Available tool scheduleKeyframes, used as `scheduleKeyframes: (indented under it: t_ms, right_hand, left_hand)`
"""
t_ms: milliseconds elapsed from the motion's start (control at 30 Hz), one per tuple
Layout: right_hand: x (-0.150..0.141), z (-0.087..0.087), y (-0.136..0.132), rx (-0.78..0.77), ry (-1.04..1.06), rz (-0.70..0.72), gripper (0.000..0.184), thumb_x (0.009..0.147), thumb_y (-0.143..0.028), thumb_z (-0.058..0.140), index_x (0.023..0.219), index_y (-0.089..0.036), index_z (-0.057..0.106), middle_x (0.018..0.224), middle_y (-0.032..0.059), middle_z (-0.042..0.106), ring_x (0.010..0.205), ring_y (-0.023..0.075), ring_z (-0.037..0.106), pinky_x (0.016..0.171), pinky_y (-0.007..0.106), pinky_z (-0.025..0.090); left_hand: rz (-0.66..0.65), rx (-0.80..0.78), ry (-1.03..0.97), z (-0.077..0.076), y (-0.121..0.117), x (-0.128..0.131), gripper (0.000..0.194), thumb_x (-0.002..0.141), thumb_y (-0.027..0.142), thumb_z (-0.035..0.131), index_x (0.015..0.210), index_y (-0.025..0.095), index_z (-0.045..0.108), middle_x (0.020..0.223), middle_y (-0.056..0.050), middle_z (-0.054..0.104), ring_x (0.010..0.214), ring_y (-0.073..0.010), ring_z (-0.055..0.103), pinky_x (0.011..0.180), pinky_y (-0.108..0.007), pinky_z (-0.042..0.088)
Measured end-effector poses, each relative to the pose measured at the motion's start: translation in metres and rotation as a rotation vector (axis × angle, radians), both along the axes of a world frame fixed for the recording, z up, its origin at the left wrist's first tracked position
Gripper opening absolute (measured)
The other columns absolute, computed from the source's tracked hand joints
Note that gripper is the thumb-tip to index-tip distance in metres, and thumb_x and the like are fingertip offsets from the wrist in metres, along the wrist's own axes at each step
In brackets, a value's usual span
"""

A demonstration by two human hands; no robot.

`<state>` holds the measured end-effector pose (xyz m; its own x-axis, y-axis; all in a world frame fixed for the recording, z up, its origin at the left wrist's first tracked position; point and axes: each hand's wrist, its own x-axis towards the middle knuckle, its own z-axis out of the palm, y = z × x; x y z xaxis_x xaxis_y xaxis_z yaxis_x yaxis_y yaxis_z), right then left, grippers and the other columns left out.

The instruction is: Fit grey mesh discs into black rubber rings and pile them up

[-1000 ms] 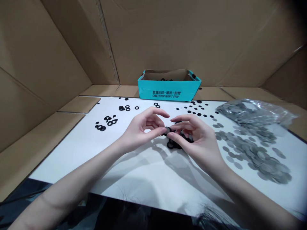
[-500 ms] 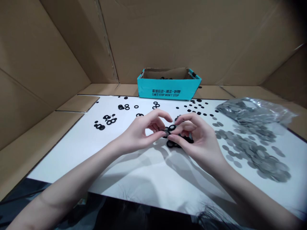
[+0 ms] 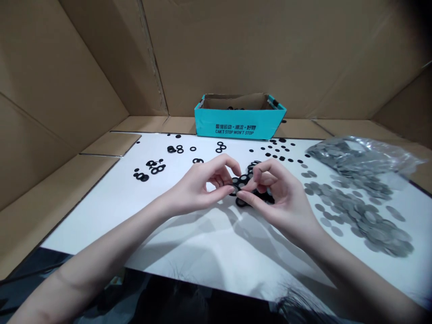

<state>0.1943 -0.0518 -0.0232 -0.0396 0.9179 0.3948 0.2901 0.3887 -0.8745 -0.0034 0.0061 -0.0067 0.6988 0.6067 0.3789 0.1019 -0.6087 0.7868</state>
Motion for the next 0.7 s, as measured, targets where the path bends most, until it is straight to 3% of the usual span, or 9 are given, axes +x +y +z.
scheduleKeyframes:
  t_ms: [167, 333, 533, 700]
  right_hand:
    - [0.0, 0.0, -0.002, -0.029, 0.053, 0.012, 0.028, 0.08, -0.018, 0.073, 0.086, -0.027, 0.047, 0.066, -0.0075, 0.063, 0.066, 0.0155, 0.065, 0.068, 0.033, 0.046]
    - [-0.002, -0.005, -0.001, -0.046, 0.071, 0.019, 0.029, 0.08, -0.02, 0.074, 0.086, -0.027, 0.047, 0.066, -0.0073, 0.063, 0.067, 0.016, 0.066, 0.066, 0.031, 0.046]
    - [-0.003, -0.009, 0.001, -0.046, -0.033, -0.045, 0.027, 0.079, -0.022, 0.076, 0.086, -0.026, 0.05, 0.069, -0.0053, 0.066, 0.07, 0.0177, 0.07, 0.069, 0.033, 0.05]
    - [-0.001, -0.003, 0.001, 0.021, -0.047, -0.08, 0.028, 0.078, -0.023, 0.078, 0.088, -0.027, 0.053, 0.072, -0.0038, 0.071, 0.07, 0.018, 0.071, 0.068, 0.033, 0.05]
  left_hand:
    - [-0.034, 0.029, 0.049, 0.006, -0.001, -0.001, 0.017, 0.089, 0.013, 0.061, 0.104, 0.02, 0.055, 0.094, -0.001, 0.065, 0.077, -0.0104, 0.064, 0.072, -0.023, 0.054]
    - [-0.067, 0.052, 0.167, 0.01, 0.0, -0.004, 0.02, 0.089, 0.009, 0.057, 0.106, 0.02, 0.057, 0.089, 0.0, 0.065, 0.075, -0.0106, 0.063, 0.072, -0.024, 0.052]
    - [0.011, -0.004, 0.003, 0.0, 0.0, 0.0, 0.019, 0.091, 0.016, 0.06, 0.108, 0.022, 0.054, 0.092, -0.001, 0.064, 0.083, -0.0132, 0.066, 0.074, -0.025, 0.055]
    - [0.025, 0.026, 0.008, -0.003, -0.003, 0.003, 0.018, 0.095, 0.019, 0.059, 0.111, 0.022, 0.053, 0.095, -0.001, 0.063, 0.083, -0.0123, 0.064, 0.071, -0.023, 0.054]
